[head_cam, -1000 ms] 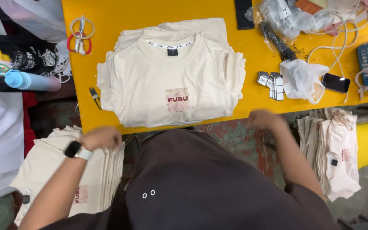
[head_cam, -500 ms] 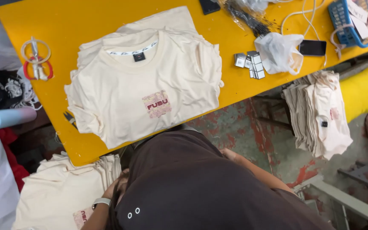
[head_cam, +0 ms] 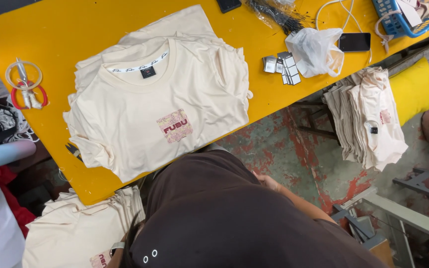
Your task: Attaching tags to t-shirts using a tagging gun and stacking the finished items on a work table.
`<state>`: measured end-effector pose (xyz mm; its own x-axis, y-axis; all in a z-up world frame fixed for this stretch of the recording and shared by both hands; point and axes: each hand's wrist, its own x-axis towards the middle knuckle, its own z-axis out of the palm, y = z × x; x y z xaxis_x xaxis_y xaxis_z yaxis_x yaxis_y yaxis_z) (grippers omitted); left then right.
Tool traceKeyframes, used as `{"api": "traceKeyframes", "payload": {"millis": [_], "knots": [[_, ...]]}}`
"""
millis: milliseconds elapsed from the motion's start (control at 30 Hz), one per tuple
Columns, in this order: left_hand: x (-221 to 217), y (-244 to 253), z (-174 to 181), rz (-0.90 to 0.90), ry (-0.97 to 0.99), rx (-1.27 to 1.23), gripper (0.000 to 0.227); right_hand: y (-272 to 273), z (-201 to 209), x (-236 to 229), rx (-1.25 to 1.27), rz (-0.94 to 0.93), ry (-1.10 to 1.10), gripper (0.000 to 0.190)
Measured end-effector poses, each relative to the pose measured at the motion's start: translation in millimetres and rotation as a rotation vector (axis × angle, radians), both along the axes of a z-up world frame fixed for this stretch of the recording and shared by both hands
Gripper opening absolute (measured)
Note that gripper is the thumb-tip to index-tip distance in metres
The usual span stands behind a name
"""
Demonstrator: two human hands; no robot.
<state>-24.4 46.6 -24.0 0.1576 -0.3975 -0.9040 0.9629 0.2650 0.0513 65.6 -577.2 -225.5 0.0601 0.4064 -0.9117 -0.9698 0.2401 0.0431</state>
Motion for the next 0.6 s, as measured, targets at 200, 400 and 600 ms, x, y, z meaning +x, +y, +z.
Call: {"api": "traceKeyframes", "payload": {"millis": [200, 400, 600], "knots": [[-43, 21, -67, 0.1, 0.014, -0.049, 0.054, 39, 113, 48, 0.041, 0.114, 0.0, 0.037], [-38, 16, -80, 0.206, 0.016, -0.1, 0.05, 100, 230, 118, 0.088, 0.247, -0.008, 0.043], [-33, 20, -79, 0.641, -0.48, -0.343, 0.041, 48, 121, 129, 0.654, -0.019, -0.414, 0.029]]}}
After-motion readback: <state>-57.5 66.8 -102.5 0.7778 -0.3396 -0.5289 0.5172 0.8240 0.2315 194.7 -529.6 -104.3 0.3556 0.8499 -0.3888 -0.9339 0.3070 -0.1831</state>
